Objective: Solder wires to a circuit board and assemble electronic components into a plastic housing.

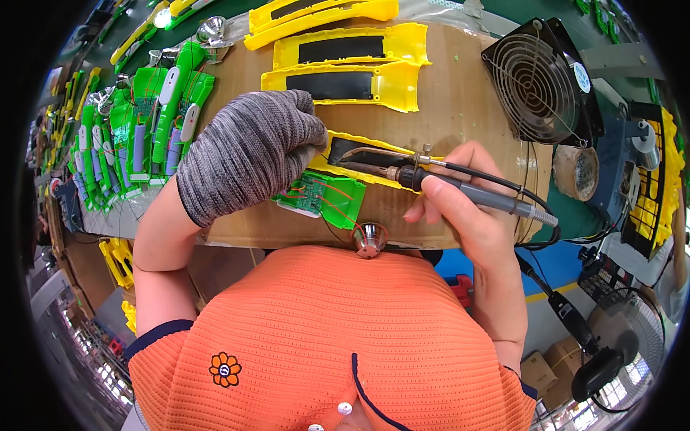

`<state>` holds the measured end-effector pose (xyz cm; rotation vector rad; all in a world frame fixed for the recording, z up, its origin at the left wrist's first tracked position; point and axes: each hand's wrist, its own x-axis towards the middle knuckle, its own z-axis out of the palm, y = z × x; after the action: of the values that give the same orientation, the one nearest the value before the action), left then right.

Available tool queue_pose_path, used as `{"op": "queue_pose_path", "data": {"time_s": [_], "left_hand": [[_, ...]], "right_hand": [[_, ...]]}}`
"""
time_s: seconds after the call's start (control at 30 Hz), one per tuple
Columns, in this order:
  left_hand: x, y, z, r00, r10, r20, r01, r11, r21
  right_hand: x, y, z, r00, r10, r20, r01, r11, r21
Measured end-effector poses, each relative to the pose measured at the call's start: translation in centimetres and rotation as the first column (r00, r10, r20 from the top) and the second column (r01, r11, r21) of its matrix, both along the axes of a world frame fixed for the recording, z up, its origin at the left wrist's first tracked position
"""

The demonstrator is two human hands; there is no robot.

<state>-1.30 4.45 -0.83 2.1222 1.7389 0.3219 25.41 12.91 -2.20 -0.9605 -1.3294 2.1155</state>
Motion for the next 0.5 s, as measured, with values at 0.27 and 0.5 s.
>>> {"op": "queue_pose_path", "data": {"time_s": [0.27, 0.5], "left_hand": [[0.41, -0.04, 0.64, 0.999, 0.019, -0.049, -0.023, 0.997, -0.078], [0.53, 0.07, 0.44, 0.999, 0.043, -0.032, -0.045, 0.997, -0.057]], "right_hand": [[-0.45, -0.55, 0.18, 0.998, 0.019, 0.057, -0.021, 0.999, 0.032], [-0.52, -0.55, 0.17, 0.996, 0.015, 0.091, -0.018, 0.999, 0.037]]}}
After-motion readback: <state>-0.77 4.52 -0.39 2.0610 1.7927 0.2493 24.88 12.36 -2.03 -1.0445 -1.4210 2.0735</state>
